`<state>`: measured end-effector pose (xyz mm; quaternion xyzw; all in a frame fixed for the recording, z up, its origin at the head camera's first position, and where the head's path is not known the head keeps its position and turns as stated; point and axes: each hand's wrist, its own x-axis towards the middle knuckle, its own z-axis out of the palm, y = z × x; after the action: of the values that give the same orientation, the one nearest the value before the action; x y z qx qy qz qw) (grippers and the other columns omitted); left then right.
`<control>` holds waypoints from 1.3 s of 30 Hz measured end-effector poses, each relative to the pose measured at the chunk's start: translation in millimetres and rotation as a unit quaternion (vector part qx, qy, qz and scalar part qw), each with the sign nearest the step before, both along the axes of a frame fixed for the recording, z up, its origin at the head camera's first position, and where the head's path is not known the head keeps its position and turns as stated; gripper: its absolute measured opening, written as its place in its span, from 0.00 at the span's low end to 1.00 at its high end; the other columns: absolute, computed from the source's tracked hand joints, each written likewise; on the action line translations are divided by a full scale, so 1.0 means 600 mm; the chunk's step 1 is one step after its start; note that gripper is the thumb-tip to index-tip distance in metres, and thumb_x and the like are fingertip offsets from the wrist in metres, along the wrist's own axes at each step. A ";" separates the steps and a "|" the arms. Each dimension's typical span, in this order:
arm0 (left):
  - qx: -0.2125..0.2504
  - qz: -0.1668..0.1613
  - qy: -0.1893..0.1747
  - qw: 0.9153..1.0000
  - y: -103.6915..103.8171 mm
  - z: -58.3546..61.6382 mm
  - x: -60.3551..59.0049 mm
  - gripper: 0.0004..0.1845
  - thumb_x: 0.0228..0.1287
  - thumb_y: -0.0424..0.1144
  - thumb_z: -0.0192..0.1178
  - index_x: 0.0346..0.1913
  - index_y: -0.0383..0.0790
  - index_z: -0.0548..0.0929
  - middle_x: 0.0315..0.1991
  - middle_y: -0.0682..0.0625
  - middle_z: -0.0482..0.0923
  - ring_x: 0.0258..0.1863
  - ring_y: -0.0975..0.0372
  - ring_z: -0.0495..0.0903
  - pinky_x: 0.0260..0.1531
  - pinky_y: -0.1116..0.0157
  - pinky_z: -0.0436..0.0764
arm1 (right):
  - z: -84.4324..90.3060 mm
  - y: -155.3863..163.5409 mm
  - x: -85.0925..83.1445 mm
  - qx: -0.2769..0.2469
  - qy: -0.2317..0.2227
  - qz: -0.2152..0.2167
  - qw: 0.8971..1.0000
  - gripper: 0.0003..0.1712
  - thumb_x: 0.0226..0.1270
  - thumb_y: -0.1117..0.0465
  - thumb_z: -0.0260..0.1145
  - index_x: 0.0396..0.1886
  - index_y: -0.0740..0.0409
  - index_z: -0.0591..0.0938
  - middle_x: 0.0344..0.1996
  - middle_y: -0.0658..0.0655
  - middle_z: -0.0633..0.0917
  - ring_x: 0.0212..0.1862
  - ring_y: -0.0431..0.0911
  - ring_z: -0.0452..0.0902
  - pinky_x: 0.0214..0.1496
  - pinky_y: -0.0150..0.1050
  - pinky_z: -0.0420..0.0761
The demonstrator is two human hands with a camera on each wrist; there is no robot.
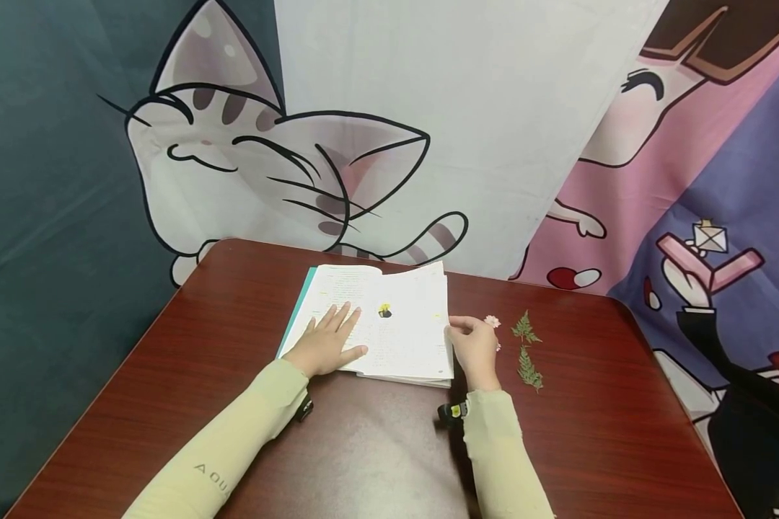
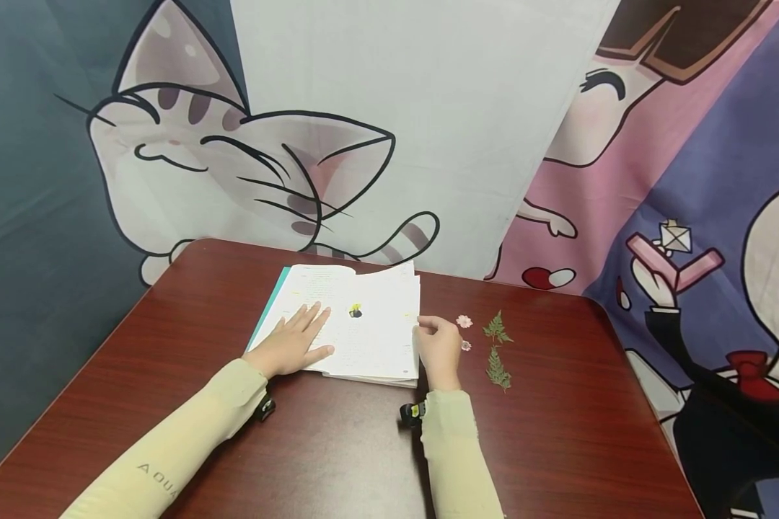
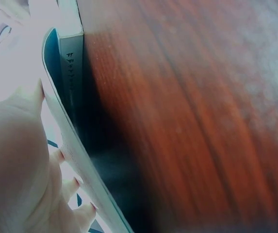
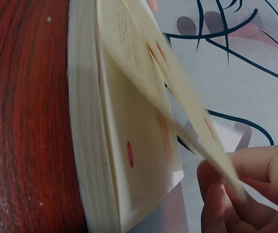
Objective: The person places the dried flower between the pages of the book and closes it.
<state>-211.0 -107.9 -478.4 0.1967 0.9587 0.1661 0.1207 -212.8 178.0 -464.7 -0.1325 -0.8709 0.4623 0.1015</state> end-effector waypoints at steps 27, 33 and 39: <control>-0.007 0.003 -0.002 1.000 0.002 -0.007 -0.005 0.44 0.76 0.64 0.45 0.83 0.44 0.45 0.83 0.42 0.38 0.81 0.44 0.38 0.72 0.34 0.45 | 0.027 -0.026 -0.022 -0.258 0.047 0.088 0.961 0.17 0.77 0.63 0.58 0.57 0.64 0.84 0.45 0.63 0.86 0.36 0.45 0.83 0.39 0.35 0.84; -0.003 0.002 0.003 1.000 0.000 -0.017 -0.009 0.45 0.75 0.66 0.44 0.83 0.45 0.45 0.83 0.43 0.39 0.81 0.45 0.38 0.72 0.34 0.46 | 0.033 -0.039 -0.032 -0.279 0.031 0.135 0.950 0.18 0.78 0.63 0.56 0.61 0.62 0.82 0.48 0.60 0.85 0.40 0.44 0.83 0.46 0.42 0.83; -0.005 0.002 0.000 1.000 0.001 -0.012 -0.007 0.45 0.75 0.65 0.45 0.83 0.44 0.45 0.83 0.42 0.39 0.81 0.44 0.38 0.72 0.34 0.45 | 0.030 -0.058 -0.041 -0.247 0.014 0.179 0.952 0.18 0.78 0.61 0.56 0.61 0.61 0.82 0.54 0.61 0.84 0.46 0.45 0.81 0.48 0.38 0.82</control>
<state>-215.0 -107.1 -485.6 0.1939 0.9601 0.1616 0.1208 -237.7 143.3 -446.4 0.0109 -0.7374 0.6753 -0.0068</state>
